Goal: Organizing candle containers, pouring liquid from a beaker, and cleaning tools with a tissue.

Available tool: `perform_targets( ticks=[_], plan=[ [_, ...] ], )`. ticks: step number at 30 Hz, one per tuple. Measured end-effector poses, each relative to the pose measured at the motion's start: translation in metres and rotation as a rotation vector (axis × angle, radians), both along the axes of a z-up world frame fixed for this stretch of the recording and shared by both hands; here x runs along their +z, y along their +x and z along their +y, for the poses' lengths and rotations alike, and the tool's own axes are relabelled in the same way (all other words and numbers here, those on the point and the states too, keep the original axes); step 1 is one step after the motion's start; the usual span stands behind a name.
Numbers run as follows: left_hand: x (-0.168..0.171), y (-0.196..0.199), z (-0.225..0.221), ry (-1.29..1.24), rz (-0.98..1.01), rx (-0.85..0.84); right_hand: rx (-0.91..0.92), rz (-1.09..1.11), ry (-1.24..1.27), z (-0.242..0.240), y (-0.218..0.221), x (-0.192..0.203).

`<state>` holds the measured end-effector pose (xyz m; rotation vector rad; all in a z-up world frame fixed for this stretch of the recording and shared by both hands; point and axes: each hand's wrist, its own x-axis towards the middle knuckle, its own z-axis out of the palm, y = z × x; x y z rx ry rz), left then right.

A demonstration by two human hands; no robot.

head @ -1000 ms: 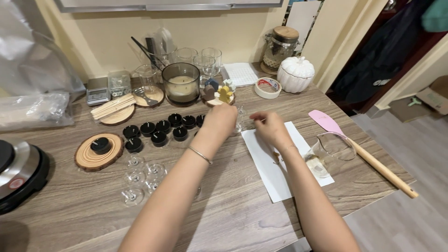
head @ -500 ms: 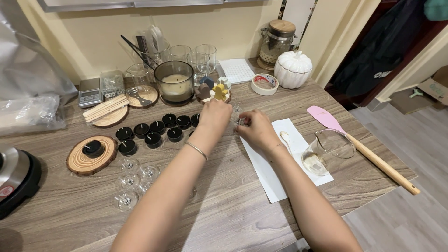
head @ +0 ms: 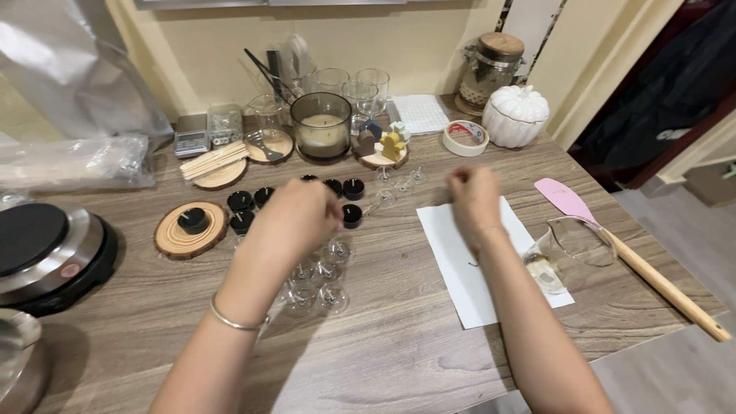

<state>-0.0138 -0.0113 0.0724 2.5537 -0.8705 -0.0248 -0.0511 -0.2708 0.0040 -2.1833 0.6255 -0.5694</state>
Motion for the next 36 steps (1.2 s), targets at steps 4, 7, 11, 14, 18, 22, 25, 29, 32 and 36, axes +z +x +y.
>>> perform_targets(
  ticks=[4,7,11,14,18,22,25,29,32,36],
  plan=[
    [-0.031,0.003,0.011,0.061,0.087,0.038,-0.131,-0.073,-0.302,-0.075,0.023,-0.059],
    [-0.045,0.009,0.011,0.094,0.063,0.127,-0.145,-0.079,-0.339,-0.091,0.031,-0.079],
    [-0.047,0.01,0.019,0.121,0.067,0.152,-0.145,-0.09,-0.425,-0.077,0.024,-0.07],
    [-0.042,0.003,0.028,0.058,0.074,0.141,-0.091,-0.284,-0.701,-0.029,0.003,-0.033],
    [-0.033,-0.019,0.037,0.065,0.099,0.106,0.624,-0.016,-0.329,0.056,-0.021,0.0],
    [-0.052,-0.032,0.034,0.166,-0.021,0.129,0.837,0.088,-0.424,0.093,-0.029,-0.006],
    [-0.064,-0.032,0.029,0.172,-0.056,0.185,0.87,0.019,-0.433,0.089,-0.028,-0.01],
    [-0.069,-0.029,0.021,0.185,-0.065,0.159,0.669,0.1,-0.351,0.044,-0.022,-0.006],
    [-0.071,-0.028,0.017,0.192,-0.066,0.199,0.454,0.054,-0.409,0.001,-0.013,-0.024],
    [-0.084,-0.023,0.003,0.147,-0.085,0.089,0.182,-0.058,-0.589,-0.018,-0.002,-0.033]
  ],
)
